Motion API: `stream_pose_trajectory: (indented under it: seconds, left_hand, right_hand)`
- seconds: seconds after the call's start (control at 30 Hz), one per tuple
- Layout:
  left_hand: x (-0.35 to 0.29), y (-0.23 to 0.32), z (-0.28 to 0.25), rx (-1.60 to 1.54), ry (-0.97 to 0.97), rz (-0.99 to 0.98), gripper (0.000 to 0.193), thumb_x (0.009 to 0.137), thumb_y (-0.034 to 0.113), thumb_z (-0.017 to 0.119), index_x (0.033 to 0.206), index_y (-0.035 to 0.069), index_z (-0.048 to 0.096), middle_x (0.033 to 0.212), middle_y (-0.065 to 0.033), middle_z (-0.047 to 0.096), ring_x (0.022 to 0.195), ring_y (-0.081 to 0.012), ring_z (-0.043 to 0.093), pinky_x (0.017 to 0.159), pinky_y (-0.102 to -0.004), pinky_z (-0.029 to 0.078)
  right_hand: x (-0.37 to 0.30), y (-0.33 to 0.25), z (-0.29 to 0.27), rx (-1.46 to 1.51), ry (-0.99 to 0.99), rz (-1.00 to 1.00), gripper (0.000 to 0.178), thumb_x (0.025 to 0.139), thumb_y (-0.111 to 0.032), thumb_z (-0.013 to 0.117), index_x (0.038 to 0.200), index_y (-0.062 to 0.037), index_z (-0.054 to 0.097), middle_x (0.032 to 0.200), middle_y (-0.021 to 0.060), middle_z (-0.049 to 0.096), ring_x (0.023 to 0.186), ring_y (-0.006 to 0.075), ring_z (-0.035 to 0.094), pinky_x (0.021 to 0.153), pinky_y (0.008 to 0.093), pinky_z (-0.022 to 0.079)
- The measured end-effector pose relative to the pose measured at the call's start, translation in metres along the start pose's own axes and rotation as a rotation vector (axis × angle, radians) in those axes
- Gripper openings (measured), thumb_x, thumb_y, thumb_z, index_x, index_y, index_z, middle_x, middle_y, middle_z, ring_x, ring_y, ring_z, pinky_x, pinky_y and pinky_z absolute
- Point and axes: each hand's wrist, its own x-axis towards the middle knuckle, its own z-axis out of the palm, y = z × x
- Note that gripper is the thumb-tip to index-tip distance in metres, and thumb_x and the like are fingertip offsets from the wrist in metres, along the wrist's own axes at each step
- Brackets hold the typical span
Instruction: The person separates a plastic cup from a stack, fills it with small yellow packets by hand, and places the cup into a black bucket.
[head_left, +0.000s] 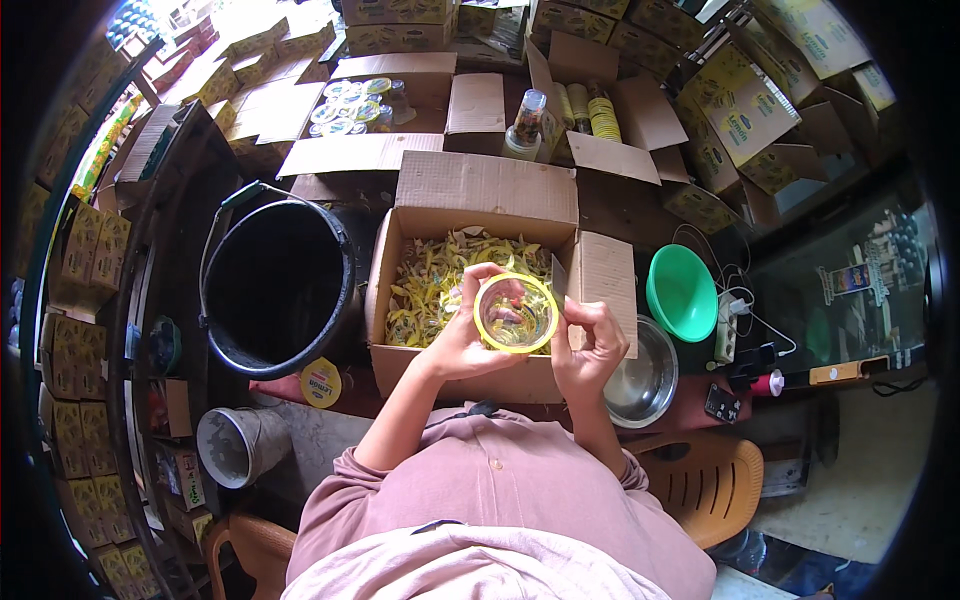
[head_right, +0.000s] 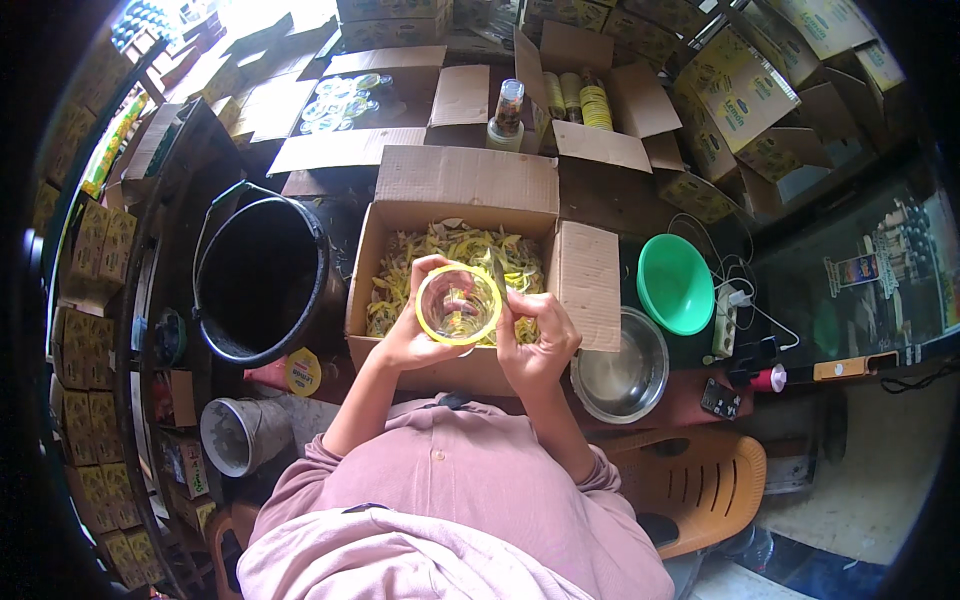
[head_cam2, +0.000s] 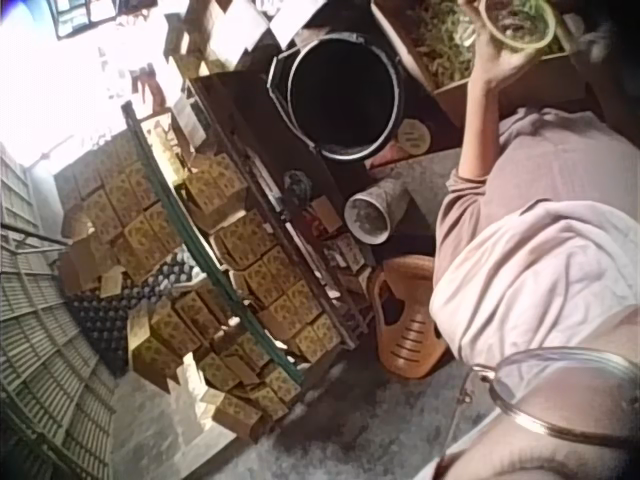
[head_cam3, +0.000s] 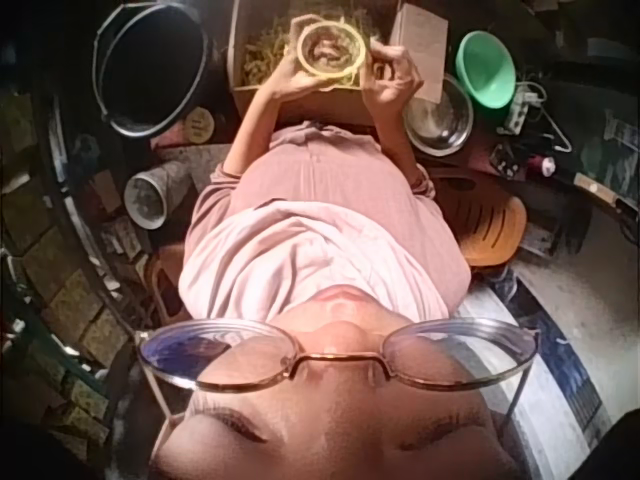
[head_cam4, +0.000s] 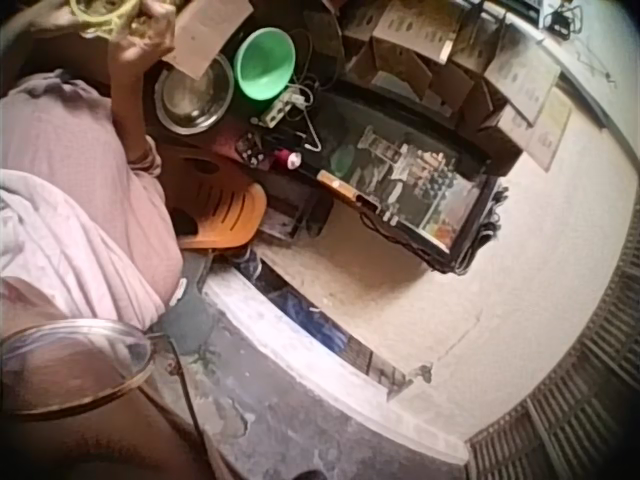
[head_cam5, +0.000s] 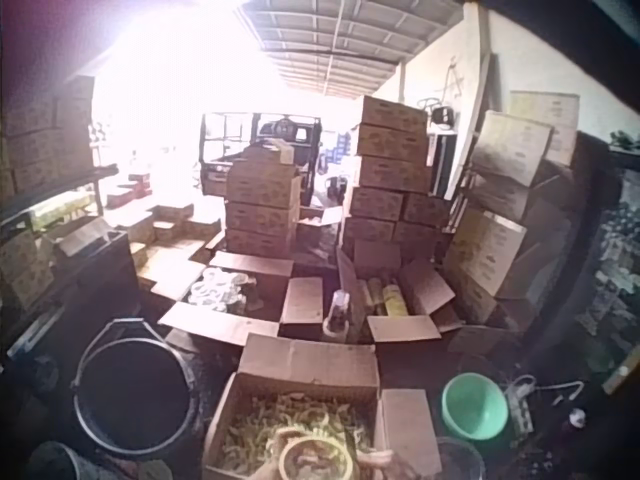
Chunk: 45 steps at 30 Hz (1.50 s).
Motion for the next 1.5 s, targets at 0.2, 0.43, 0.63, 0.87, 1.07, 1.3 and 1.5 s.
stream_pose_trajectory:
  seconds: [0.2, 0.43, 0.63, 0.87, 1.07, 1.3, 1.5]
  left_hand:
    - [0.002, -0.008, -0.001, -0.021, 0.054, 0.031, 0.080, 0.063, 0.008, 0.074, 0.121, 0.008, 0.020, 0.108, -0.0097, 0.044, 0.102, -0.0181, 0.046, 0.088, -0.0326, 0.040]
    - [0.003, -0.007, 0.000, 0.126, 0.014, 0.052, 0.075, 0.064, 0.004, 0.072, 0.122, 0.006, 0.024, 0.108, -0.0114, 0.047, 0.105, -0.0201, 0.048, 0.089, -0.0326, 0.041]
    - [-0.001, -0.006, -0.002, 0.132, -0.011, 0.039, 0.076, 0.062, 0.002, 0.071, 0.122, 0.006, 0.026, 0.110, -0.0100, 0.045, 0.107, -0.0201, 0.047, 0.091, -0.0342, 0.041]
    - [0.005, -0.002, -0.003, 0.099, -0.006, 0.071, 0.064, 0.062, 0.000, 0.067, 0.119, 0.005, 0.038, 0.111, -0.0080, 0.043, 0.107, -0.0184, 0.046, 0.089, -0.0328, 0.043]
    - [0.004, -0.002, 0.005, 0.100, 0.076, 0.062, 0.068, 0.060, 0.003, 0.070, 0.119, 0.004, 0.038, 0.110, -0.0075, 0.040, 0.106, -0.0182, 0.045, 0.088, -0.0322, 0.043]
    - [0.005, 0.008, 0.000, 0.233, -0.037, 0.070, 0.070, 0.056, 0.003, 0.073, 0.117, 0.004, 0.039, 0.110, -0.0067, 0.039, 0.109, -0.0173, 0.043, 0.087, -0.0320, 0.043]
    - [0.004, -0.002, -0.001, -0.027, -0.014, 0.033, 0.069, 0.058, 0.003, 0.073, 0.117, 0.005, 0.038, 0.110, -0.0064, 0.042, 0.106, -0.0171, 0.045, 0.086, -0.0328, 0.042]
  right_hand:
    - [-0.007, -0.003, -0.001, -0.017, 0.028, 0.019, 0.013, 0.066, 0.005, 0.066, 0.075, -0.0013, 0.059, 0.069, 0.0091, 0.059, 0.062, 0.0190, 0.060, 0.057, 0.0258, 0.047]
    - [-0.005, -0.007, 0.000, -0.128, 0.039, -0.060, 0.014, 0.066, 0.005, 0.065, 0.076, -0.0017, 0.059, 0.069, 0.0096, 0.060, 0.063, 0.0189, 0.061, 0.057, 0.0265, 0.048]
    - [0.001, 0.000, 0.000, -0.067, 0.010, -0.041, 0.015, 0.065, 0.006, 0.064, 0.076, -0.0018, 0.059, 0.070, 0.0098, 0.060, 0.064, 0.0188, 0.061, 0.057, 0.0266, 0.048]
    - [-0.005, 0.000, -0.003, -0.029, -0.005, 0.011, 0.013, 0.066, 0.006, 0.065, 0.075, -0.0015, 0.059, 0.069, 0.0097, 0.059, 0.063, 0.0197, 0.060, 0.057, 0.0268, 0.047]
    - [-0.006, -0.002, 0.001, -0.032, 0.006, 0.002, 0.014, 0.065, 0.005, 0.065, 0.076, -0.0013, 0.059, 0.069, 0.0105, 0.060, 0.063, 0.0205, 0.061, 0.058, 0.0272, 0.048]
    - [-0.001, 0.001, 0.003, -0.061, 0.014, -0.037, 0.016, 0.064, 0.007, 0.064, 0.076, -0.0012, 0.059, 0.069, 0.0100, 0.060, 0.062, 0.0201, 0.060, 0.056, 0.0265, 0.047]
    - [-0.002, -0.002, 0.003, 0.039, 0.032, 0.096, 0.012, 0.066, 0.005, 0.066, 0.075, -0.0005, 0.059, 0.068, 0.0080, 0.059, 0.061, 0.0154, 0.059, 0.055, 0.0242, 0.045]
